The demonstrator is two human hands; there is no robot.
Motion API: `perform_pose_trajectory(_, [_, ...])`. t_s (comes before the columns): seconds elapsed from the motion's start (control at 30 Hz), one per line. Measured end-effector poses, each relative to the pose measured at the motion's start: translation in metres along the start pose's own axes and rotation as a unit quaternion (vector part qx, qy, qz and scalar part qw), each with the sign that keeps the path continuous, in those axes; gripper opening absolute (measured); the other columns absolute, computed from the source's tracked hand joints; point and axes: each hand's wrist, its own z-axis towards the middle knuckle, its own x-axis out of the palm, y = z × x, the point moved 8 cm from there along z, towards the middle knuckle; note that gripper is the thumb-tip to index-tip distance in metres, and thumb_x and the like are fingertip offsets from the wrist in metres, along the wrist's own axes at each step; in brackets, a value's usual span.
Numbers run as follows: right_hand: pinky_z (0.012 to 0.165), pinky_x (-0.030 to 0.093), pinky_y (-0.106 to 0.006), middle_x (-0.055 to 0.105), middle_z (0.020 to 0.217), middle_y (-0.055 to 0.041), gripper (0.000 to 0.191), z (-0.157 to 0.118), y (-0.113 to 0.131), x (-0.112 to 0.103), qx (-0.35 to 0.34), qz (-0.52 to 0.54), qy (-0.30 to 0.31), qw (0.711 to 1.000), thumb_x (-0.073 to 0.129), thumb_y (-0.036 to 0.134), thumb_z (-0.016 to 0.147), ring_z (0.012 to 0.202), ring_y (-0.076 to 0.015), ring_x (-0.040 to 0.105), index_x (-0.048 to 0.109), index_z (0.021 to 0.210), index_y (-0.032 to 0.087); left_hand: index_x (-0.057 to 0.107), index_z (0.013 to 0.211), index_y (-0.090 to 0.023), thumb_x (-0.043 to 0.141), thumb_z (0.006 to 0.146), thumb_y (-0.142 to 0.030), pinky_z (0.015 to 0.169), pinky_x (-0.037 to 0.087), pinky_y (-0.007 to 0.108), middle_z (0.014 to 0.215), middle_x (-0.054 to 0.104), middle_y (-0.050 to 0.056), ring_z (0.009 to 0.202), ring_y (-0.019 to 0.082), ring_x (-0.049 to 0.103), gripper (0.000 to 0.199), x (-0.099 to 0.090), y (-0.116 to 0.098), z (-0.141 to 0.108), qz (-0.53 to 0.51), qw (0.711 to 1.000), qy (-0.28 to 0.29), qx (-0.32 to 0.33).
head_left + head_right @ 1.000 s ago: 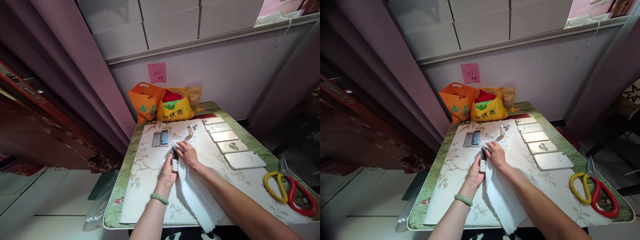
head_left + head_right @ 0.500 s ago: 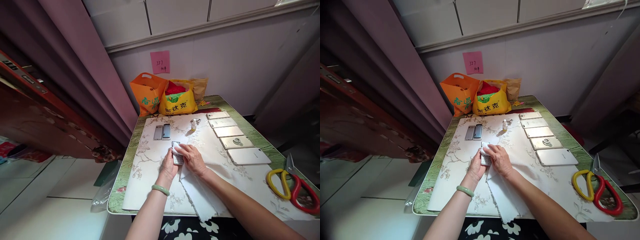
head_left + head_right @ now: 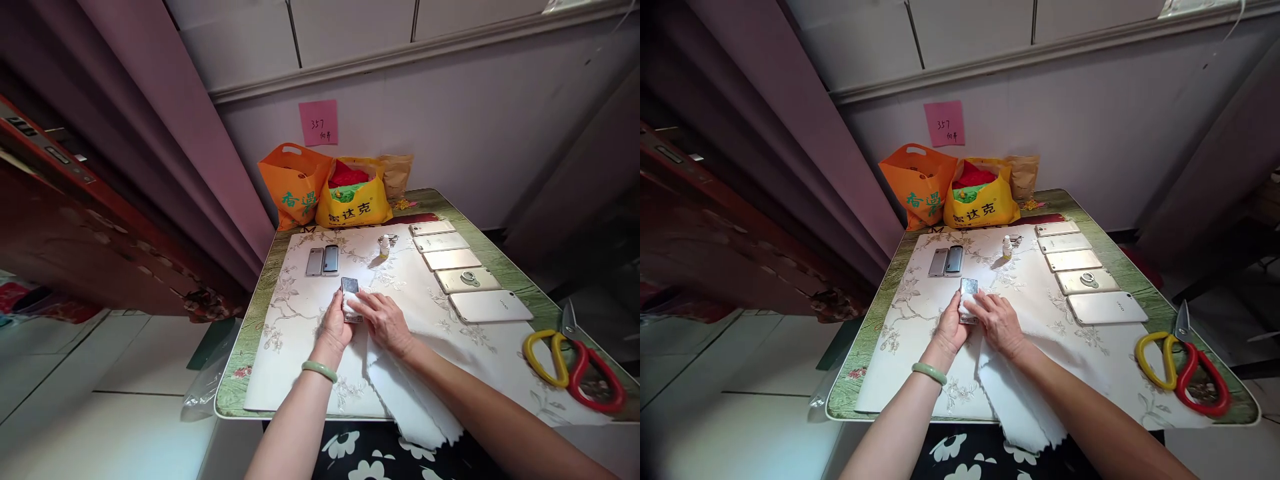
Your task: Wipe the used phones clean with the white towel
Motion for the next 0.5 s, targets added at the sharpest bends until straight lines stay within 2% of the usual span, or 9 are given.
perform_pose_trajectory(0.07, [0.087,0.042,-0.036,0.064,0.131,-0.0075,0.041,0.017,-0.013,0.009,0.029,-0.025,0.009,0.999,0.048,0.013,0.098,0.106,-0.0246,0.055,0.064,0.132,0.029,0.071,0.103,-0.016,0.067,0.089,-0.033,0.100,0.052,0.038,0.101,0.076,0.010,0.104,0.023,0.070,0.023,-0.001,-0.001,0.001,-0.010,1.000,-0.014,0.007])
perform_pose_trajectory(0.17, [0.088,0.043,-0.036,0.065,0.130,-0.0070,0.040,0.040,-0.035,0.021,0.095,-0.039,0.023,0.995,0.049,0.014,0.098,0.104,-0.0248,0.056,0.065,0.131,0.030,0.071,0.107,-0.017,0.068,0.088,-0.030,0.106,0.048,0.038,0.109,0.075,0.010,0.112,0.023,0.067,0.023,0.008,-0.005,-0.001,-0.001,0.999,0.026,0.032])
perform_pose_trajectory(0.27, [0.088,0.045,-0.035,0.066,0.129,-0.0062,0.043,0.050,-0.047,0.026,0.130,-0.033,0.021,0.991,0.051,0.013,0.096,0.105,-0.0246,0.057,0.065,0.132,0.030,0.070,0.114,-0.019,0.071,0.087,-0.029,0.111,0.043,0.036,0.121,0.072,0.010,0.123,0.022,0.061,0.029,0.014,-0.009,-0.005,0.012,0.996,0.057,0.063])
perform_pose_trajectory(0.37, [0.091,0.046,-0.037,0.066,0.130,-0.0055,0.048,0.040,-0.041,0.022,0.112,-0.019,0.008,0.993,0.048,0.008,0.094,0.106,-0.0244,0.057,0.064,0.134,0.030,0.070,0.112,-0.020,0.073,0.085,-0.033,0.110,0.044,0.038,0.121,0.072,0.009,0.121,0.022,0.062,0.029,0.011,-0.008,-0.006,0.009,0.997,0.041,0.069])
perform_pose_trajectory(0.5, [0.093,0.047,-0.038,0.062,0.136,-0.0061,0.050,0.001,-0.012,0.008,0.056,0.019,-0.005,0.998,0.044,0.009,0.096,0.104,-0.0241,0.056,0.059,0.139,0.028,0.070,0.107,-0.020,0.074,0.084,-0.039,0.106,0.047,0.037,0.116,0.073,0.009,0.115,0.022,0.065,0.030,0.003,-0.006,-0.005,0.005,0.997,0.014,0.076])
